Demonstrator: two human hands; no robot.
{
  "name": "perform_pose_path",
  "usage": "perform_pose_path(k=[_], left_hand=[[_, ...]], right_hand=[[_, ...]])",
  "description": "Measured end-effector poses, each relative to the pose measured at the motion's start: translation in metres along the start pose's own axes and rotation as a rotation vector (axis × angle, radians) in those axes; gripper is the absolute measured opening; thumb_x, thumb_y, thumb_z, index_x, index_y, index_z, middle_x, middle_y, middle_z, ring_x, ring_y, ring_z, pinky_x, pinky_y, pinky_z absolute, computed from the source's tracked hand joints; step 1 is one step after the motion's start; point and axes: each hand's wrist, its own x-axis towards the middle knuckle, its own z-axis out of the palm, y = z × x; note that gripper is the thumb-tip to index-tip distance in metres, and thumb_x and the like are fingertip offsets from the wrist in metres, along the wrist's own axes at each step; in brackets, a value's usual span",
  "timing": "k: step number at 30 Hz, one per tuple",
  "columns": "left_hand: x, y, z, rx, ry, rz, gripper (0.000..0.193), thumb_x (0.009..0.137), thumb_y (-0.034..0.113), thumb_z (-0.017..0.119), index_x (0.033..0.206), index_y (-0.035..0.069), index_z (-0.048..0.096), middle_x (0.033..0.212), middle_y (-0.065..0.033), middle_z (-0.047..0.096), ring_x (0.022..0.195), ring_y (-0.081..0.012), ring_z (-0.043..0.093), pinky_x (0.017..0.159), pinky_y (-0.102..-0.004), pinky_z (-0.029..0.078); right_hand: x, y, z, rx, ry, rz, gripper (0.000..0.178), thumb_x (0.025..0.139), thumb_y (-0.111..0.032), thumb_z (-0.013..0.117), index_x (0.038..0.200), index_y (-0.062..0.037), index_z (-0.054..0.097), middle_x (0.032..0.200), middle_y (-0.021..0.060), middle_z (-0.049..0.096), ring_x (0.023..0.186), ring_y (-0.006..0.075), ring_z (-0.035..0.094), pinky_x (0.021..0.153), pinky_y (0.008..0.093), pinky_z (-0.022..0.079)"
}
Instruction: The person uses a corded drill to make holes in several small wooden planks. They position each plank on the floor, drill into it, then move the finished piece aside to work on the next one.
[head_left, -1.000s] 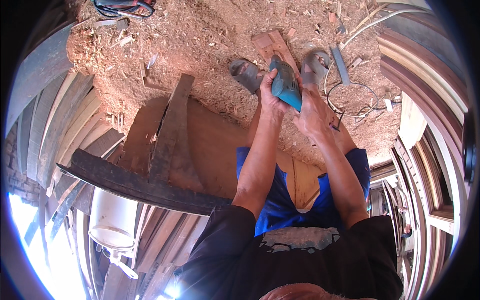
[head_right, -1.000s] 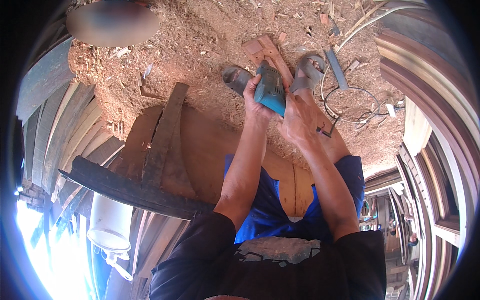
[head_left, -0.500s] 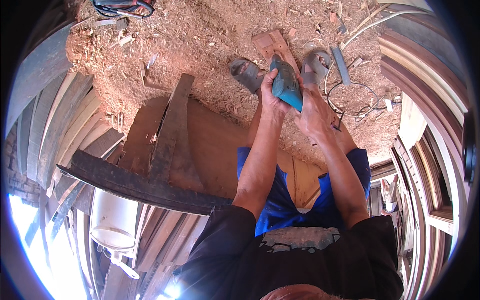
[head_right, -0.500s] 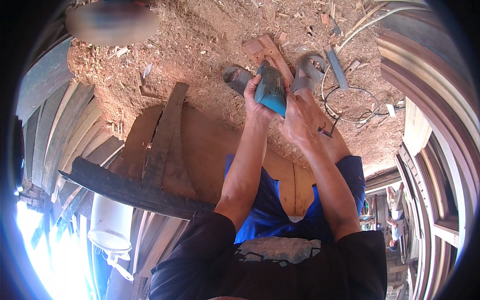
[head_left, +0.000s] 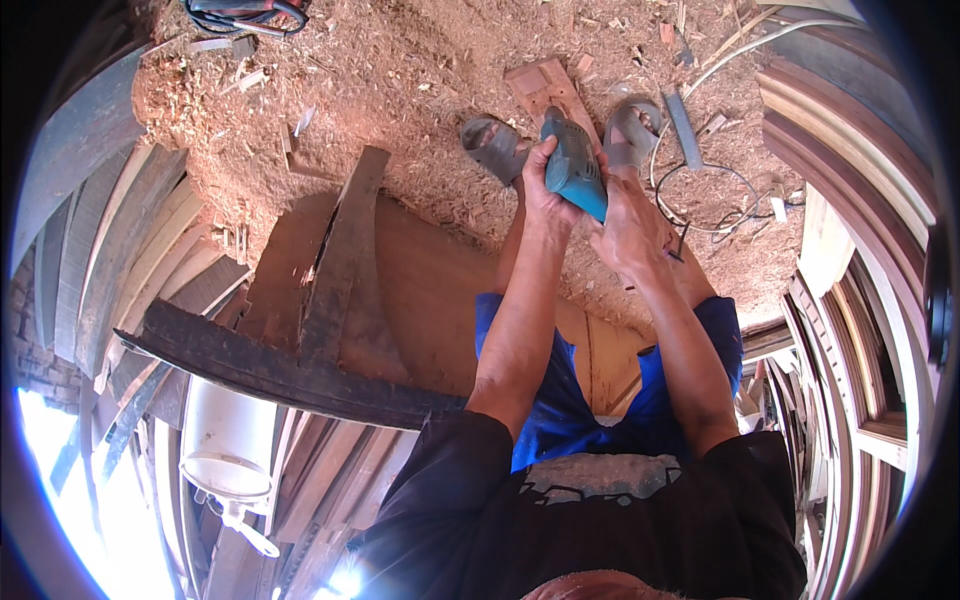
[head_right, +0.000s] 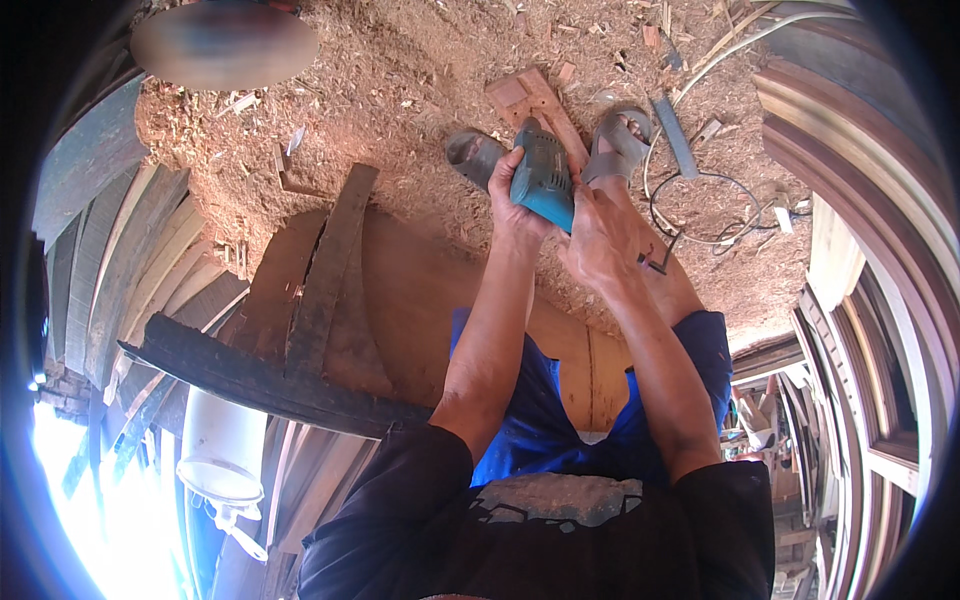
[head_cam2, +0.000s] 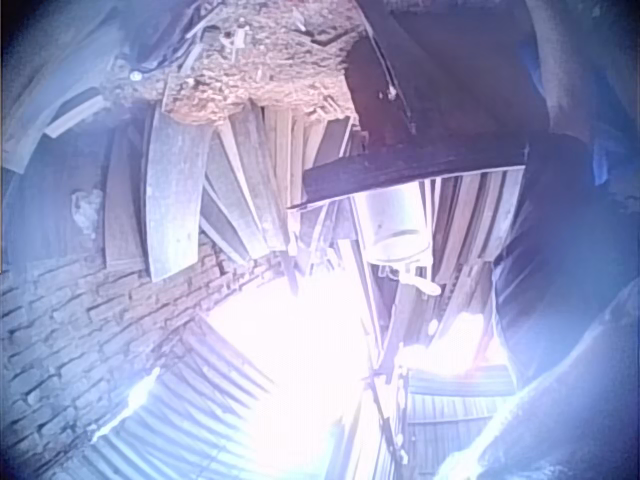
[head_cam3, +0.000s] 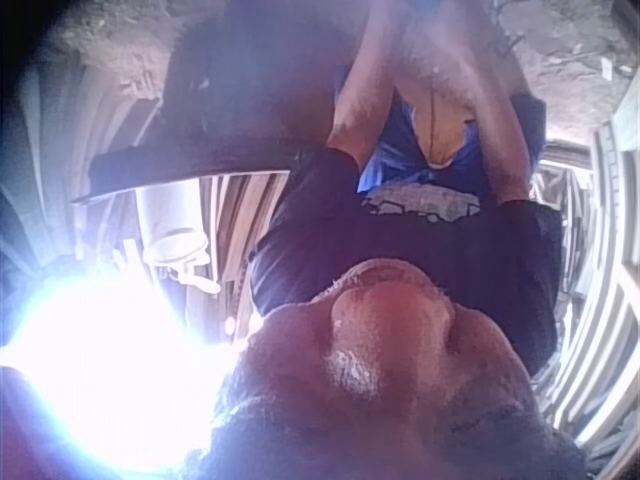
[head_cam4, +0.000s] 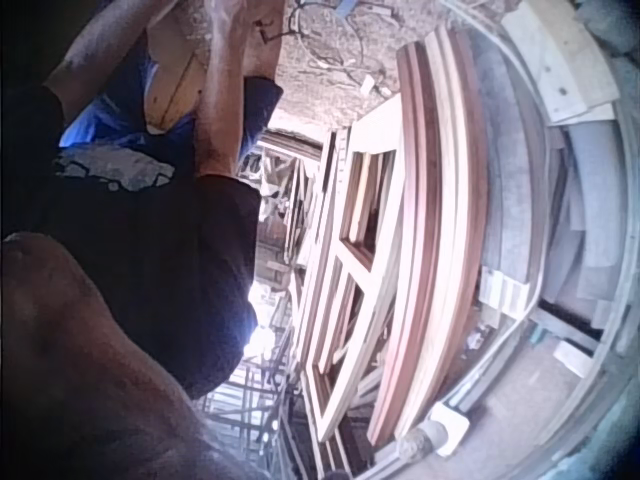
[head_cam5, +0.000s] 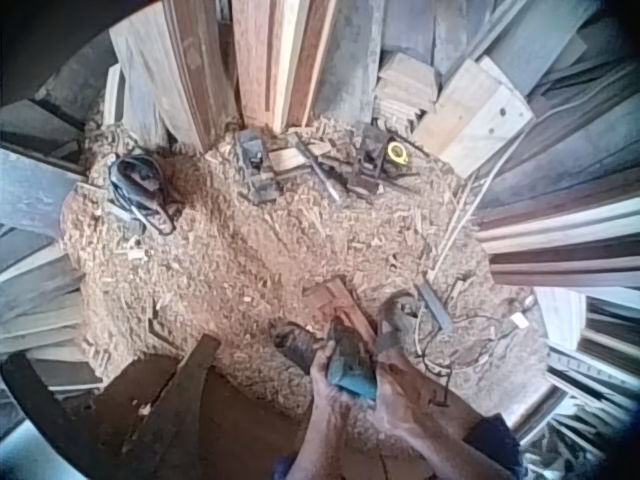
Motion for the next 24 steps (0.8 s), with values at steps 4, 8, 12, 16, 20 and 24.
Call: perform_pose_path(k=[4,8,12,16,20,24], left_hand=[[0.0,0.0,-0.001,-0.017,0.012,-0.017,0.061,0.081,0.043,0.072,0.118,-0.004,0.06,0.103,-0.0236,0.068,0.092,-0.0408,0.067,0.082,-0.053,0.058],[0.001,0.0,-0.002,0.006,-0.015,-0.019,0.061,0.081,0.043,0.072,0.118,-0.004,0.06,0.102,-0.0233,0.067,0.091,-0.0403,0.067,0.081,-0.053,0.058],[0.004,0.001,-0.005,-0.006,-0.027,-0.04,0.058,0.081,0.043,0.072,0.114,-0.004,0.062,0.1,-0.0225,0.068,0.089,-0.0402,0.068,0.079,-0.0534,0.058],[0.008,0.003,-0.003,-0.005,-0.013,-0.062,0.054,0.08,0.042,0.073,0.109,-0.002,0.064,0.096,-0.0221,0.069,0.086,-0.0406,0.069,0.077,-0.0536,0.059],[0.01,0.006,-0.005,-0.077,0.017,-0.002,0.051,0.079,0.039,0.076,0.107,-0.002,0.064,0.093,-0.0226,0.07,0.083,-0.0409,0.07,0.076,-0.0529,0.06],[0.008,0.008,0.009,-0.013,0.003,-0.005,0.05,0.078,0.038,0.078,0.105,-0.001,0.064,0.091,-0.0232,0.07,0.079,-0.0399,0.07,0.074,-0.0519,0.06]], right_hand=[[0.001,0.003,0.004,-0.006,-0.002,-0.004,0.06,0.074,-0.008,0.077,0.127,0.0087,0.055,0.118,0.0297,0.061,0.101,0.0458,0.067,0.087,0.0509,0.055],[0.003,0.006,0.008,0.002,0.011,0.003,0.056,0.074,-0.009,0.078,0.124,0.0075,0.056,0.114,0.0291,0.062,0.1,0.0459,0.067,0.086,0.0518,0.054],[0.003,0.0,0.002,-0.009,-0.017,0.047,0.056,0.073,-0.009,0.079,0.121,0.0071,0.056,0.112,0.0292,0.062,0.099,0.0461,0.067,0.084,0.0519,0.054],[0.007,-0.001,0.005,0.031,-0.012,0.07,0.055,0.072,-0.009,0.08,0.12,0.0062,0.058,0.111,0.0285,0.064,0.099,0.0456,0.067,0.085,0.051,0.055],[0.006,-0.019,-0.01,-0.02,-0.064,0.111,0.055,0.071,-0.009,0.081,0.12,0.0047,0.06,0.111,0.0282,0.066,0.101,0.0449,0.068,0.087,0.0498,0.056],[0.011,-0.021,-0.018,-0.07,-0.09,0.126,0.059,0.072,-0.013,0.084,0.123,0.0034,0.06,0.112,0.0279,0.067,0.102,0.0444,0.069,0.087,0.0499,0.056]])
